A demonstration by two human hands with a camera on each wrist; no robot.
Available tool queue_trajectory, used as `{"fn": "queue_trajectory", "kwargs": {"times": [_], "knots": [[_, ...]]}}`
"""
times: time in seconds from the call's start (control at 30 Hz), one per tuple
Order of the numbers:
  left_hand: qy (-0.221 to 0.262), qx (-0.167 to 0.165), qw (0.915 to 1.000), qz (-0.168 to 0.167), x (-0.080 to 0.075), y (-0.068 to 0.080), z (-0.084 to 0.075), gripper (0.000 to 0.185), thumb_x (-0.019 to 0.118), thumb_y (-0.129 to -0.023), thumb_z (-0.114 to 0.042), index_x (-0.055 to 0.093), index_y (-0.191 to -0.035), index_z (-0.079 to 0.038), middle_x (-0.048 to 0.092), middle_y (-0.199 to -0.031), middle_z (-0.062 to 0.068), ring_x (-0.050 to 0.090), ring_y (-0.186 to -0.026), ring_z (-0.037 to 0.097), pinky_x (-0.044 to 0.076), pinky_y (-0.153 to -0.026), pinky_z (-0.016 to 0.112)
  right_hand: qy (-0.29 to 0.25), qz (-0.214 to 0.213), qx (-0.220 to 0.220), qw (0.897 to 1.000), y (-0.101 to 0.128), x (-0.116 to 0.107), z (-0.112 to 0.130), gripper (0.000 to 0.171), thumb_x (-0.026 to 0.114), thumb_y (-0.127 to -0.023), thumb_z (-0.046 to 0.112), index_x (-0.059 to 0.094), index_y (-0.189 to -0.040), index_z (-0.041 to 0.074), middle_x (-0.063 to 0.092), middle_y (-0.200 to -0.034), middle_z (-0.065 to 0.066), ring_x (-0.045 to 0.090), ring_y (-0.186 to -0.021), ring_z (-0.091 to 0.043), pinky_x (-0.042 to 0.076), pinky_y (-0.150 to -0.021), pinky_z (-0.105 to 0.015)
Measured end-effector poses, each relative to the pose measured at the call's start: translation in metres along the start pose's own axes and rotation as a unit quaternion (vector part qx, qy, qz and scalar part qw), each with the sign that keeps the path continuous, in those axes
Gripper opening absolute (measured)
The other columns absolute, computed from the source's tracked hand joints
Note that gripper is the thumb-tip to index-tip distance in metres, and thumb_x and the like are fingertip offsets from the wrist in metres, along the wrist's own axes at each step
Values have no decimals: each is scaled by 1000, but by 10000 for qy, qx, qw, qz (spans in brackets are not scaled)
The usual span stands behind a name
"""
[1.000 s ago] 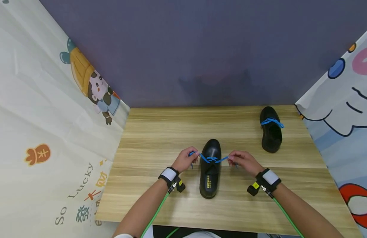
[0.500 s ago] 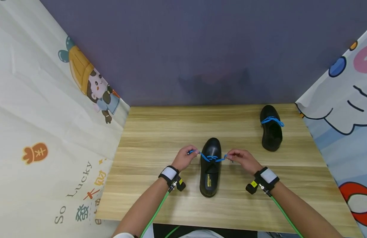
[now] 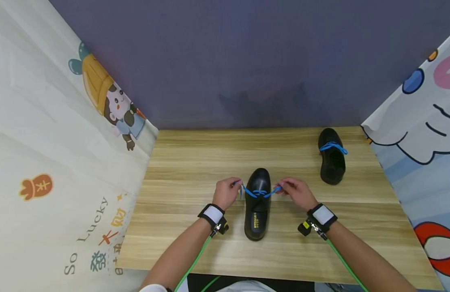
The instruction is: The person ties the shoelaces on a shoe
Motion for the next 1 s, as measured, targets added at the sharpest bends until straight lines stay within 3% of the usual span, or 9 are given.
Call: {"fn": "queue_trajectory", "kwargs": {"times": [0.1, 0.23, 0.33, 0.5, 0.63, 0.7, 0.73, 0.87, 1.0], "knots": [[1045, -417, 9934, -217, 5, -2, 4, 25, 65, -99, -19, 75, -109, 1, 76, -93, 13, 74, -79, 22, 57, -69, 25, -161, -317, -326, 9988, -4, 6, -1, 25, 53, -104, 6, 62, -112, -16, 67, -108, -34, 72, -92, -22, 57, -79, -25], [2321, -611, 9691, -566, 12, -2, 8, 21, 64, -97, -4, 70, -112, 10, 73, -102, 22, 73, -92, 32, 59, -79, 29, -838, -472, -689, 9930, -6, 11, -1, 22, 53, -101, -4, 54, -118, -17, 64, -109, -38, 72, -92, -15, 56, -80, -22], [3348, -571, 9389, -566, 15, -2, 6, 24, 59, -97, 6, 61, -118, 17, 68, -108, 30, 70, -99, 36, 57, -87, 38, -1603, -409, -915, 9820, -8, 12, -1, 26, 50, -100, -9, 44, -125, -12, 65, -109, -35, 72, -90, -16, 58, -79, -26], [4678, -585, 8812, -358, 14, -4, -2, 30, 54, -100, 5, 48, -128, 16, 69, -109, 29, 71, -87, 24, 58, -86, 38, -2240, -178, -932, 9700, -10, 15, -3, 28, 51, -102, -5, 37, -125, -13, 75, -106, -5, 73, -89, -19, 57, -77, -26], [5165, -881, 8517, -105, 14, -5, -8, 18, 58, -98, 4, 58, -116, 7, 74, -98, 15, 63, -70, 12, 55, -72, 26, -2412, -128, -561, 9688, -10, 20, -3, 31, 55, -102, 2, 43, -120, -20, 75, -105, 1, 72, -87, -16, 55, -75, -22], [5263, -1075, 8434, 124, 16, -4, -10, 11, 59, -97, 6, 63, -106, 1, 74, -94, 9, 60, -68, 11, 52, -69, 24, -2352, -163, -406, 9710, -10, 23, -3, 32, 57, -101, 1, 46, -120, -22, 74, -103, -2, 71, -85, -15, 54, -73, -22], [5242, -1144, 8436, 237, 18, -3, -11, 11, 60, -96, 7, 66, -101, -1, 73, -93, 7, 60, -68, 11, 51, -68, 23, -2279, -194, -341, 9729, -10, 25, -3, 31, 58, -100, 1, 49, -119, -21, 74, -101, -5, 70, -83, -15, 53, -73, -23], [5032, -1255, 8530, 582, 25, 1, -14, 11, 62, -96, 4, 70, -96, -3, 66, -91, 2, 59, -70, 11, 51, -69, 24, -1836, -374, -139, 9822, -11, 33, -1, 28, 60, -99, 1, 56, -118, -19, 71, -95, -13, 68, -82, -13, 54, -75, -26], [4885, -1289, 8580, 927, 30, 5, -17, 8, 63, -97, -2, 70, -100, -1, 63, -89, 5, 61, -71, 11, 53, -68, 25, -1699, -521, -28, 9841, -15, 40, 2, 30, 62, -98, 2, 58, -121, -17, 70, -97, -10, 67, -86, -12, 56, -82, -32]]}}
Point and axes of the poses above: each hand's wrist, its own y-axis away from the middle knuckle, its own x-axis out of the palm, z = x × y, the point moved 2 cm from there along -y, towards the middle knuckle
